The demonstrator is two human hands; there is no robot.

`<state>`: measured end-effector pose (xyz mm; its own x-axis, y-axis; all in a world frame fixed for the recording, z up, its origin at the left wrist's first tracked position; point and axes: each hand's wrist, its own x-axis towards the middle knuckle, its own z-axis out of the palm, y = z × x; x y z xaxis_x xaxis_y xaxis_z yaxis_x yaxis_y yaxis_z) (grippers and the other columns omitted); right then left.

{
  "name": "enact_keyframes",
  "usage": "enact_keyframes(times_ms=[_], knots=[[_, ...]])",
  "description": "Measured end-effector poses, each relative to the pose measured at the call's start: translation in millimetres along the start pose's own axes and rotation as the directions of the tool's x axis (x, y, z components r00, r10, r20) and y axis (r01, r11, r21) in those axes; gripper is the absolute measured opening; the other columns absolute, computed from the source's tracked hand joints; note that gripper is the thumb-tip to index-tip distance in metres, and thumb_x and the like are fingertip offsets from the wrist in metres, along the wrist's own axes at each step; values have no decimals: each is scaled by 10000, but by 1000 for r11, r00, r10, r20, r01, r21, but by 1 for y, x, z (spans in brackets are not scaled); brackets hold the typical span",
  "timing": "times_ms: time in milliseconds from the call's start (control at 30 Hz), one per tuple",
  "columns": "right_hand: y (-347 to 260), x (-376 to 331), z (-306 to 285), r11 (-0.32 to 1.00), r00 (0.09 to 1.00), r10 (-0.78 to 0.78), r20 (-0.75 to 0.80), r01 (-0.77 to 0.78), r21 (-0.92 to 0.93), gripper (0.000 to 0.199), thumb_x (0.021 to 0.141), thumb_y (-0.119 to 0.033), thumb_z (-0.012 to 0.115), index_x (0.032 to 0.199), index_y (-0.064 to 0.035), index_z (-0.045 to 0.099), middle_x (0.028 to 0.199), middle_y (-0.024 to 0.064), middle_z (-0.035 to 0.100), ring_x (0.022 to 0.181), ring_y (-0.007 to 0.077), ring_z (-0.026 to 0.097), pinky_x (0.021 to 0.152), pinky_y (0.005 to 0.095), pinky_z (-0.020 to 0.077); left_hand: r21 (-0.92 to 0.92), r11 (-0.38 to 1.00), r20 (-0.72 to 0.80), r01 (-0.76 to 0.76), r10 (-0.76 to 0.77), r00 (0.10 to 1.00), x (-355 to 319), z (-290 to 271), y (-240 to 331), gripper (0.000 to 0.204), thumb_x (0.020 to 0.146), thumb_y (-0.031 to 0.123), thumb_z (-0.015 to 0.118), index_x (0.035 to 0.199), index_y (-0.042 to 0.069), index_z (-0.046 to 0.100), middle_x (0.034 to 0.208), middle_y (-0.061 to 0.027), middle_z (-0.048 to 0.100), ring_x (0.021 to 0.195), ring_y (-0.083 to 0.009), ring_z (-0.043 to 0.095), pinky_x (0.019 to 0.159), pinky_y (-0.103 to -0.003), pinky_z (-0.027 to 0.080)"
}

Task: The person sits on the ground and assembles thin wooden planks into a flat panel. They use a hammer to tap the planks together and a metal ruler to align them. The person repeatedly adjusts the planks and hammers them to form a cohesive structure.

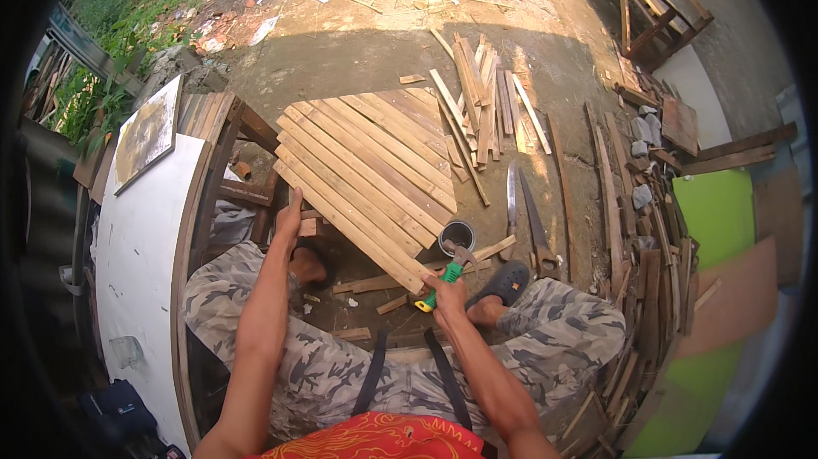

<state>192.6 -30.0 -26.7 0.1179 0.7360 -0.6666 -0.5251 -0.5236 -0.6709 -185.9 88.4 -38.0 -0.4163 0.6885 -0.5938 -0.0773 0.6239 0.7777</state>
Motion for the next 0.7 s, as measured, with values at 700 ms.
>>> enact_keyframes(times_ms=[700], knots=[[-226, 190, -28, 693, 915, -392, 96, 362, -623, 308, 745, -102, 836, 983, -52, 646, 905, 58, 672, 803, 165, 633, 749, 353, 505, -536, 839, -305, 91, -293, 906, -91, 199, -21, 972, 984, 722, 458, 1288, -198, 529, 1264, -262, 632, 1097, -310, 660, 910, -386, 525]])
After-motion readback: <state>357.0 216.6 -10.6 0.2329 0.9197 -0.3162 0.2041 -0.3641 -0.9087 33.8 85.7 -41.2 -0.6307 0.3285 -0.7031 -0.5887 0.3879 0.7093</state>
